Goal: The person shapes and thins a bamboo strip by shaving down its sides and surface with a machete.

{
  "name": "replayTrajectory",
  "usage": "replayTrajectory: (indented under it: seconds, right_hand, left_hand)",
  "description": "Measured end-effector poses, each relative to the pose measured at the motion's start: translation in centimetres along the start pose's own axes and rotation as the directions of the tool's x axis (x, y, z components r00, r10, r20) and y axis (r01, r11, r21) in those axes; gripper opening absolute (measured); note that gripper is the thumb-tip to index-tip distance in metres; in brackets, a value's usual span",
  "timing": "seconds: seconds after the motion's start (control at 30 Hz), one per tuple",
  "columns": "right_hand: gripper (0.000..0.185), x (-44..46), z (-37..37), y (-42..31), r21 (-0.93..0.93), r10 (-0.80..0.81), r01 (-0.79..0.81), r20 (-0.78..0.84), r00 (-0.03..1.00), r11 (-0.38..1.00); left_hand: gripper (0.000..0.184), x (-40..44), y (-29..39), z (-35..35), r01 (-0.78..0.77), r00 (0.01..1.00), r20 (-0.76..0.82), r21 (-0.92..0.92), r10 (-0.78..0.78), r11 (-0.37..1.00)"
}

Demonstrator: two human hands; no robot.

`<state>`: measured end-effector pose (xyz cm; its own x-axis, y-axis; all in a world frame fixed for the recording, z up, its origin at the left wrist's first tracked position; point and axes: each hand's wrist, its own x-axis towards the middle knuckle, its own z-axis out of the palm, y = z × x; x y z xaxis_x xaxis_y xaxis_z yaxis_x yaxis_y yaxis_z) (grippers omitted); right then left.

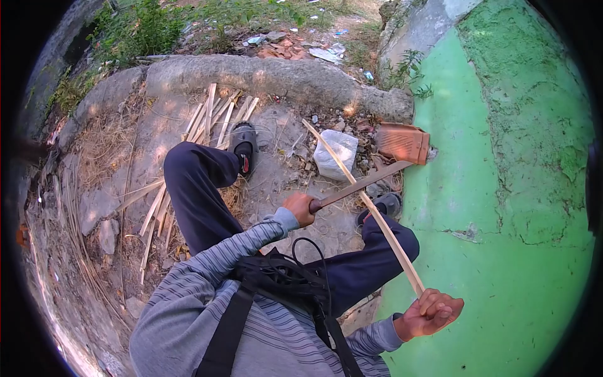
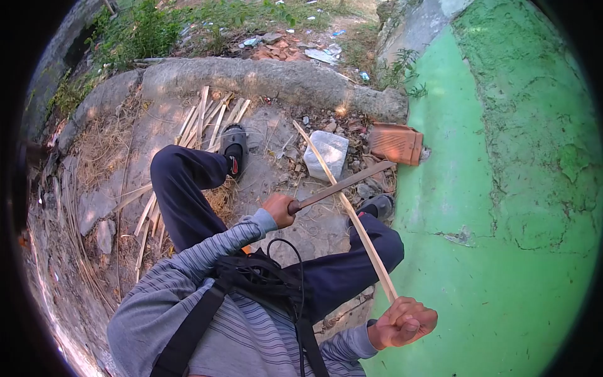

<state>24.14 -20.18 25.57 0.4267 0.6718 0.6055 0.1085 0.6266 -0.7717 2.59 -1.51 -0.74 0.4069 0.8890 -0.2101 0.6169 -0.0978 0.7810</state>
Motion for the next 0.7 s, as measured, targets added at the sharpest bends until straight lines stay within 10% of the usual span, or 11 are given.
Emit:
replayTrajectory:
  seconds: [0.3,0.7]
  right_hand:
    - [0.033,-0.4,1.5,-1.5,-0.039,0.109,-0.134,-0.384,0.917,0.990]
    - [0.040,0.6,2.0,-1.3,-0.139,0.017,-0.014,0.016,1.000,0.990]
  left_hand:
    - [0.025,5.4,-6.6,2.3,0.224,0.975,-0.032,0.088,-0.222,0.971]
    - [0.017,0.9,-0.5,-1.5,-0.037,0.989,0.141,-0.018,0.039,0.999]
